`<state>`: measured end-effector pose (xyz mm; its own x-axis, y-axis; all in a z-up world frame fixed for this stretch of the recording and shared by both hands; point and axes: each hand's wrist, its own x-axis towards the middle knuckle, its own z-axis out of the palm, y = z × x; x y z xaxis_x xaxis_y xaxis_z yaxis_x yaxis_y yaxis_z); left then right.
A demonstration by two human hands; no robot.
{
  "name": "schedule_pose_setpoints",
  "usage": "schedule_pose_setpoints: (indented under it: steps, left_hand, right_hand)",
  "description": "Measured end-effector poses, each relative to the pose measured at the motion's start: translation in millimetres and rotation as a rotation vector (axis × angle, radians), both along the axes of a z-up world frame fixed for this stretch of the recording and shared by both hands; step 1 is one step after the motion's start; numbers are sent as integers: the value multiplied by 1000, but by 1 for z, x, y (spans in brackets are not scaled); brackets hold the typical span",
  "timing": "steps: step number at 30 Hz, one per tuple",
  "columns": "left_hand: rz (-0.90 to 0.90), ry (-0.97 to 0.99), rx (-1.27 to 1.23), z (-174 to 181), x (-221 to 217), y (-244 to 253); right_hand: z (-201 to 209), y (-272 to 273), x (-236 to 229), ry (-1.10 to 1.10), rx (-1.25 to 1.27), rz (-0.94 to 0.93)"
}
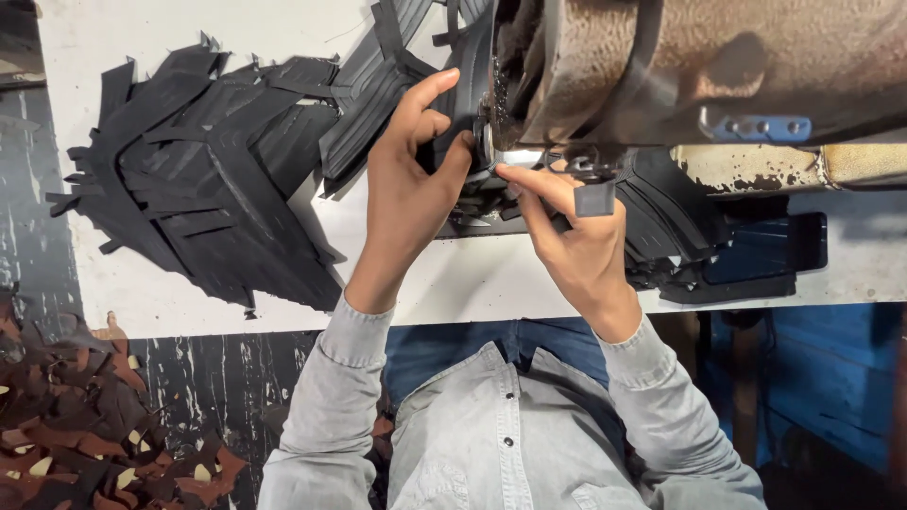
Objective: Sewing pieces of black material together using a sewing machine to create shoe components.
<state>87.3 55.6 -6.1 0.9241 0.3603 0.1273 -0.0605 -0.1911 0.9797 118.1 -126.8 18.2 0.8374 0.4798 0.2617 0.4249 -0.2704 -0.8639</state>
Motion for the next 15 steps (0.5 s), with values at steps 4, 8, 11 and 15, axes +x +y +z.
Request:
schedule_pose_setpoints:
  steps: [4, 8, 11, 15]
  left_hand:
    - [36, -89, -144, -17, -4, -10]
    - [102, -80, -302, -20, -20, -31]
    - [230, 69, -265, -6, -33, -45]
    - [271, 68, -162, 0, -47, -52]
  right_hand:
    - [9, 4, 0, -297, -134, -51]
    - [13, 9, -3, -539, -206, -231]
    - [-7, 3, -9, -433, -90, -218]
    - [-23, 10, -10, 141, 144, -62]
